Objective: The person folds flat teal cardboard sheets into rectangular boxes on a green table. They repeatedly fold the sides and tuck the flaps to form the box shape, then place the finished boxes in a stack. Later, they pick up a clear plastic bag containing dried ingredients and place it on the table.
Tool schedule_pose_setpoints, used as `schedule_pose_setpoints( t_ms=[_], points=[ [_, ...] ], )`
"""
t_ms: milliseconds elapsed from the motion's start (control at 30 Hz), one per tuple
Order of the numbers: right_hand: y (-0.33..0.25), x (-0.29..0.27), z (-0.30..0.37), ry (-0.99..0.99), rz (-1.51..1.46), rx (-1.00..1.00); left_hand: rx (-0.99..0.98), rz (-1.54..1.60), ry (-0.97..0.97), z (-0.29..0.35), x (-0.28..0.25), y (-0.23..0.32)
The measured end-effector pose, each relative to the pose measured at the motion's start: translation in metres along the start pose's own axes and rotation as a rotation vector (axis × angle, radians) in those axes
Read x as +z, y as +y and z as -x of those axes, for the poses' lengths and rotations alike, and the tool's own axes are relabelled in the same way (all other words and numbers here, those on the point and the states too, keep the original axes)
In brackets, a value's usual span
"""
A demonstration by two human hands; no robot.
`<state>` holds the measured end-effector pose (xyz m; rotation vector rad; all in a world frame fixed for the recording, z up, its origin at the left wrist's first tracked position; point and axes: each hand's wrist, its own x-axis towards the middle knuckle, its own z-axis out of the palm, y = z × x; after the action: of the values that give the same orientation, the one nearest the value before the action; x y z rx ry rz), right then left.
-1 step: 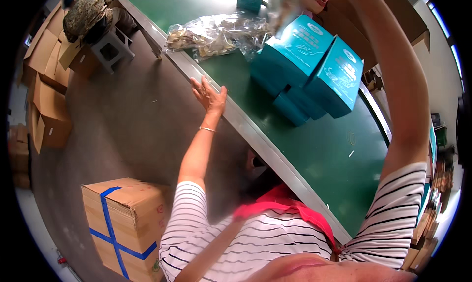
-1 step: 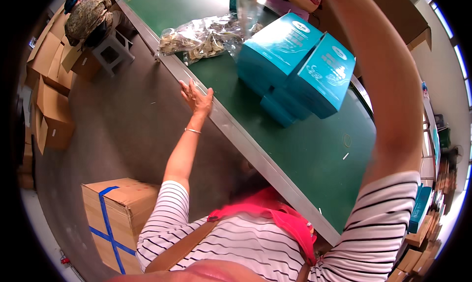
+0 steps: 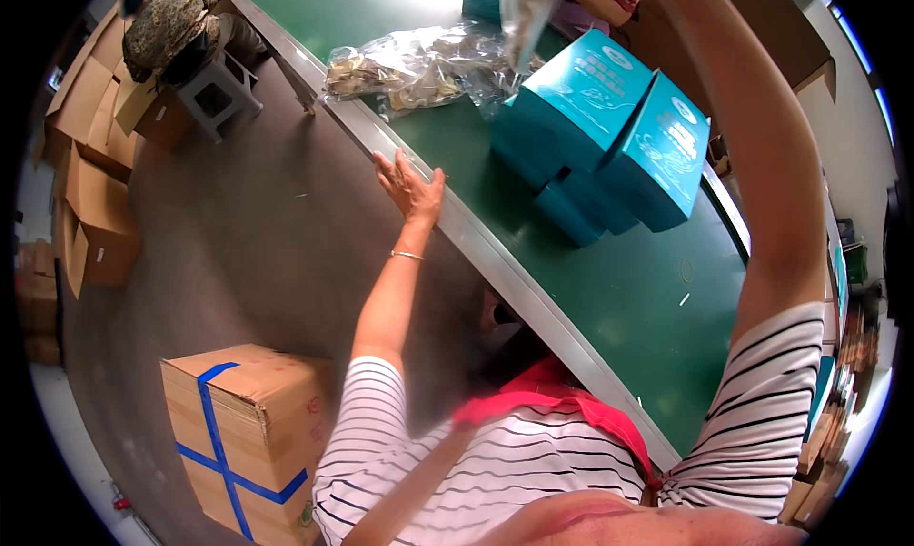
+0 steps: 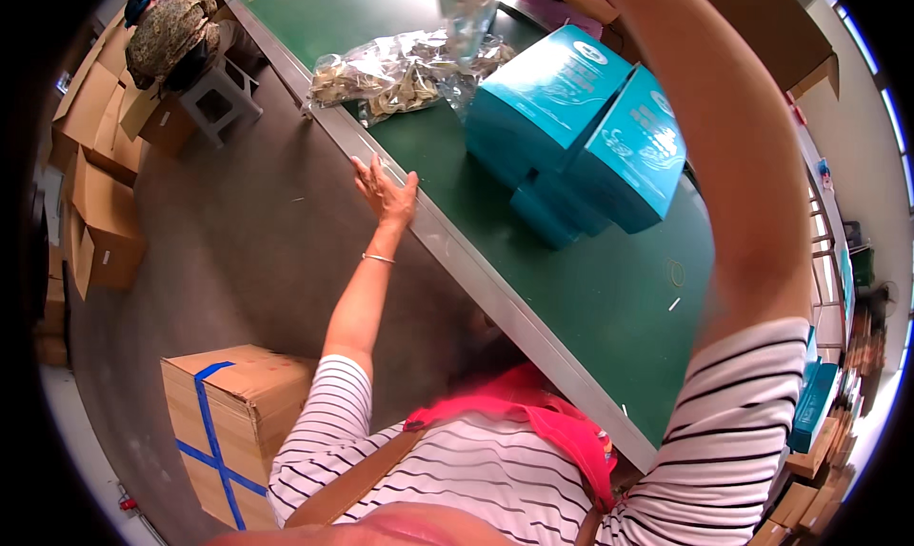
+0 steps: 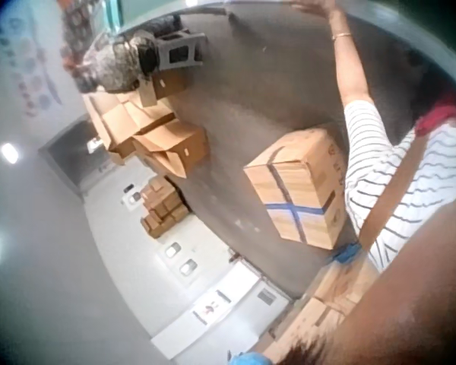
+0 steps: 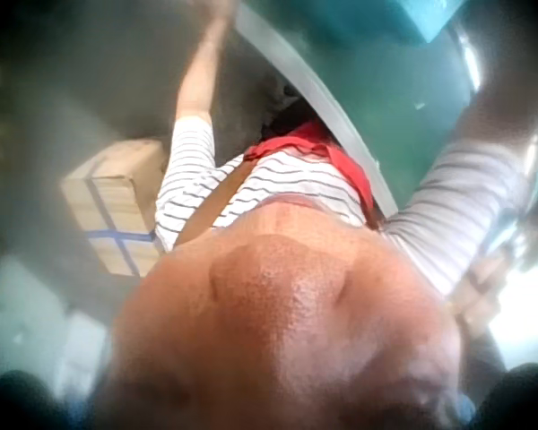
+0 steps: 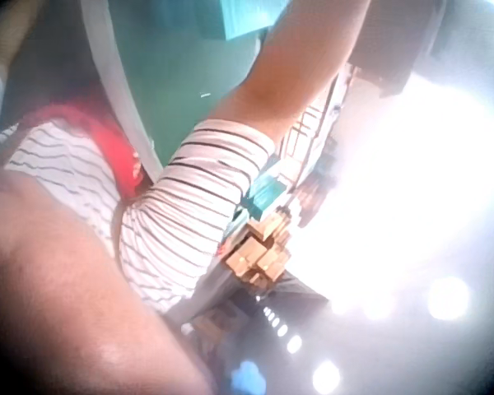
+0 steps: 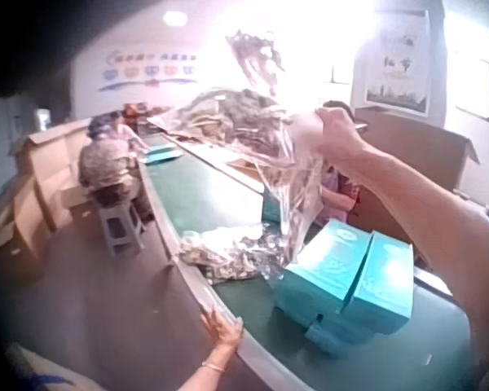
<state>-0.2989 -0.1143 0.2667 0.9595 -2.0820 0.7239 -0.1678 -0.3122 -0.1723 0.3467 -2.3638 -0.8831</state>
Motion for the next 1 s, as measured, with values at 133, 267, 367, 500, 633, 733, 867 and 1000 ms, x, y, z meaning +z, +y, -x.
schedule_pose_setpoints(
  t_ms=[133,267,367,500,633,733,867,1000],
  points=[
    [0.089,0.138,-0.028,0.08,0.243,0.222,0.004,0.053,0.034,-0.003,-0.011,0.014],
    [0.003,0.197,0.003,-0.102,0.234,0.666,-0.053,0.091,0.055,-0.004,-0.025,0.015],
    [0.025,0.243,0.054,-0.473,0.44,0.683,-0.119,0.173,0.014,-0.005,-0.03,0.021],
    [0.018,0.289,0.124,-0.903,0.619,0.847,-0.147,0.18,0.004,-0.005,-0.03,0.023],
    [0.0,0.305,0.134,-0.874,0.44,1.063,-0.127,0.146,0.016,-0.005,-0.031,0.022],
    [0.01,0.31,0.135,-0.906,0.432,1.069,-0.083,0.14,0.014,-0.003,-0.027,0.023],
    [-0.006,0.265,0.09,-1.113,0.404,0.716,-0.074,0.116,0.036,-0.004,-0.025,0.015],
    [0.012,0.172,0.063,-0.877,0.192,0.267,-0.083,0.091,0.03,-0.003,-0.025,0.01]
  ],
)
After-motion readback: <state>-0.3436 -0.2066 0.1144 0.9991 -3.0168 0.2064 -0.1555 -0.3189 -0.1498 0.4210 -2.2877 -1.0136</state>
